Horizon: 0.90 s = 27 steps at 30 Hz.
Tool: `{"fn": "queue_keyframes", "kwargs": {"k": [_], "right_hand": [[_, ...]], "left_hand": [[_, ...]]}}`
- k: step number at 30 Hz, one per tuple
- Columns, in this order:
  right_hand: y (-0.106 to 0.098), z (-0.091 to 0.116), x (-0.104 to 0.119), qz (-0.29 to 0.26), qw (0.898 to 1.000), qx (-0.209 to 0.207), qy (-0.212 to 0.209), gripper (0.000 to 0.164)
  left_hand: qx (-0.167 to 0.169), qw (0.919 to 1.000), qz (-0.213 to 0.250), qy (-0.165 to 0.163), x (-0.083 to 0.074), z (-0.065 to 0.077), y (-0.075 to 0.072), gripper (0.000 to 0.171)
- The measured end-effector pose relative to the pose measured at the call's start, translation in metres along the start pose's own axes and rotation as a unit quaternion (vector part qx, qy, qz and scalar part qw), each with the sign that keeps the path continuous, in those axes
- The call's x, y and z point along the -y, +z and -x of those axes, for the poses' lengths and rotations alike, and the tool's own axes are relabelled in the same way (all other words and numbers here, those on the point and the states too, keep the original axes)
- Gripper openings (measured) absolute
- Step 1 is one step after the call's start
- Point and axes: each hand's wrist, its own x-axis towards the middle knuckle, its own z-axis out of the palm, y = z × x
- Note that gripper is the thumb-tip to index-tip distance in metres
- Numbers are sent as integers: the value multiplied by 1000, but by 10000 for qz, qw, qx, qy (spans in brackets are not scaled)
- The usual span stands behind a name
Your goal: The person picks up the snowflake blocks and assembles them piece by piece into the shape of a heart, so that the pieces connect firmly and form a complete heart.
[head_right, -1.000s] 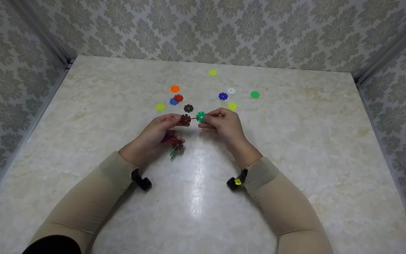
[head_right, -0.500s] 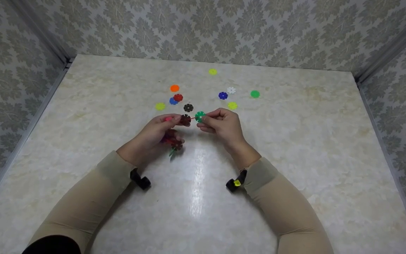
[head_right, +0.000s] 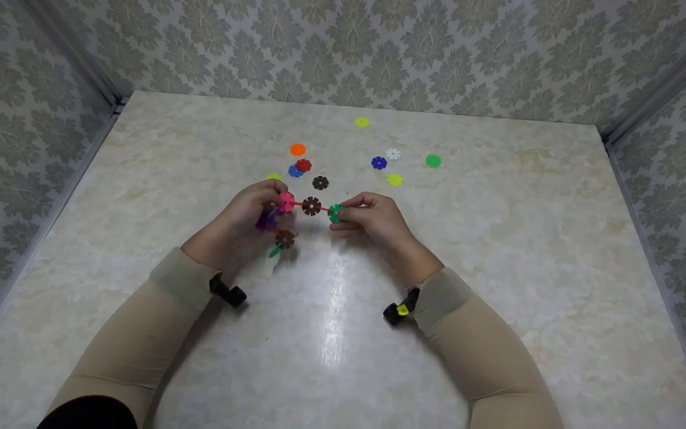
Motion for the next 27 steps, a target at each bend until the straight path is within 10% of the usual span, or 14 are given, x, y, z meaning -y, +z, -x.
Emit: {"fn": "queue_keyframes", "kwargs": {"k": [8,17,27], "right_hand": [[16,10,-3,-744,9965,163,352,4],[45,28,-12,481,9916,1000,666,13],[58,36,-17,195,9864,1407,826,16]], "left_hand": [[147,9969,-684,363,-17,4,-17,12],[149,9854,-1698,24,-34,15,-20,25],[465,9717,-2305,-203,-36,19,-20,31]]}}
